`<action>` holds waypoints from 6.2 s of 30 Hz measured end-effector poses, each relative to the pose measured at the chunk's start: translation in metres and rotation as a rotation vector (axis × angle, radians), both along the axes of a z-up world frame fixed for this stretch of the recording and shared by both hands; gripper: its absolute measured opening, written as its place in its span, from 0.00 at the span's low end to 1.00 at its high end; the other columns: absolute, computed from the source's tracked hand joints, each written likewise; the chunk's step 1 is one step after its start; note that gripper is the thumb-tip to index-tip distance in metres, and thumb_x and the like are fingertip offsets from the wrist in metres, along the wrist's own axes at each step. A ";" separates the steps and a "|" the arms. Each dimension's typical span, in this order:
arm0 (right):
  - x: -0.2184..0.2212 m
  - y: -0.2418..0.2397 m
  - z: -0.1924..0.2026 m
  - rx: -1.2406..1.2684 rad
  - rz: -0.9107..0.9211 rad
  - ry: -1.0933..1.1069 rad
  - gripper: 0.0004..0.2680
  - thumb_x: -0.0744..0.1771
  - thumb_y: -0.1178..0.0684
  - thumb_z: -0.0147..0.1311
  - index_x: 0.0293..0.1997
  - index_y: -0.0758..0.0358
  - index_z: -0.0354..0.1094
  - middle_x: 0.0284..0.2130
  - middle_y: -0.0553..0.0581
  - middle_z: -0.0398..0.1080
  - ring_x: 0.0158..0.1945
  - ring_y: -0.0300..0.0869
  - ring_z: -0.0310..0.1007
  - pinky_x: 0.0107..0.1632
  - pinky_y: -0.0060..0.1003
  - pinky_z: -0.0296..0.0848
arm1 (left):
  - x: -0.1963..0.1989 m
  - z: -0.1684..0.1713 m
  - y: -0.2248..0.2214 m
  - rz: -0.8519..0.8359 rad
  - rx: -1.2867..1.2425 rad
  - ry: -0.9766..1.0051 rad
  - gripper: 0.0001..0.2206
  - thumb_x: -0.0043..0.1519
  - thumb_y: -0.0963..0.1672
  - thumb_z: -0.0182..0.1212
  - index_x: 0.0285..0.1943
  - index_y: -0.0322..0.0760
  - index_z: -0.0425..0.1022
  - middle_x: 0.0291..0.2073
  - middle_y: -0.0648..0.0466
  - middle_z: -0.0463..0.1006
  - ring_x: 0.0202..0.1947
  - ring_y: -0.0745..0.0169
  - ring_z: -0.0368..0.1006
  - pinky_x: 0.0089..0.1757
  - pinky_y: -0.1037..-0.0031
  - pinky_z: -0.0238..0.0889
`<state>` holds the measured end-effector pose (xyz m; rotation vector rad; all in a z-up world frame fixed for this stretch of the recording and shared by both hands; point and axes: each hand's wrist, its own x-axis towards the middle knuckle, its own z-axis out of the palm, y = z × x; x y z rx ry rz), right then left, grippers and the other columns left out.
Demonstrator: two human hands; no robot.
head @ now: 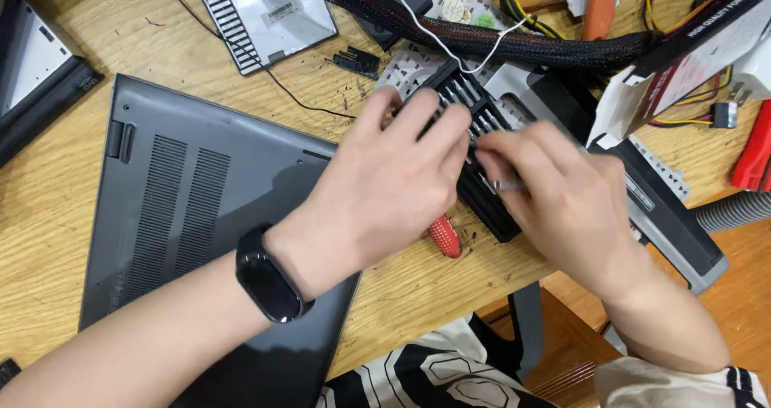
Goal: The person pries open the bottom cover of a laptop, removes screws and small components, and sorts screwdriver bits in a bit case. They then reposition the laptop, close its lid, and flip it over on the workbench.
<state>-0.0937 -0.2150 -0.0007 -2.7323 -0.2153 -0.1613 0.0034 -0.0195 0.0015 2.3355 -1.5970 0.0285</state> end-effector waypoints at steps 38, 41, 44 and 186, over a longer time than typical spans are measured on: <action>-0.133 0.065 0.019 2.025 -0.074 0.308 0.14 0.69 0.49 0.62 0.52 0.67 0.60 0.27 0.47 0.62 0.18 0.28 0.46 0.23 0.27 0.44 | -0.135 0.088 0.056 0.040 -0.749 0.780 0.11 0.64 0.37 0.67 0.55 0.33 0.79 0.44 0.53 0.80 0.43 0.62 0.77 0.44 0.75 0.72; -0.136 0.069 0.024 2.018 -0.062 0.305 0.14 0.70 0.50 0.62 0.52 0.67 0.61 0.26 0.47 0.62 0.19 0.28 0.46 0.24 0.27 0.44 | -0.139 0.092 0.059 0.039 -0.749 0.755 0.11 0.63 0.37 0.67 0.54 0.33 0.79 0.43 0.52 0.80 0.43 0.61 0.76 0.42 0.75 0.72; -0.139 0.071 0.027 2.002 -0.064 0.295 0.13 0.70 0.50 0.62 0.51 0.67 0.61 0.26 0.46 0.61 0.20 0.27 0.47 0.24 0.26 0.45 | -0.143 0.094 0.061 0.035 -0.760 0.746 0.11 0.63 0.37 0.67 0.55 0.33 0.80 0.43 0.53 0.80 0.42 0.61 0.76 0.41 0.75 0.72; -0.202 0.174 -0.016 1.499 -0.051 0.104 0.08 0.69 0.65 0.57 0.53 0.77 0.69 0.33 0.58 0.74 0.28 0.33 0.64 0.32 0.30 0.61 | -0.262 0.027 0.143 0.615 -1.045 0.582 0.05 0.66 0.36 0.68 0.49 0.29 0.80 0.43 0.51 0.79 0.40 0.68 0.78 0.43 0.81 0.74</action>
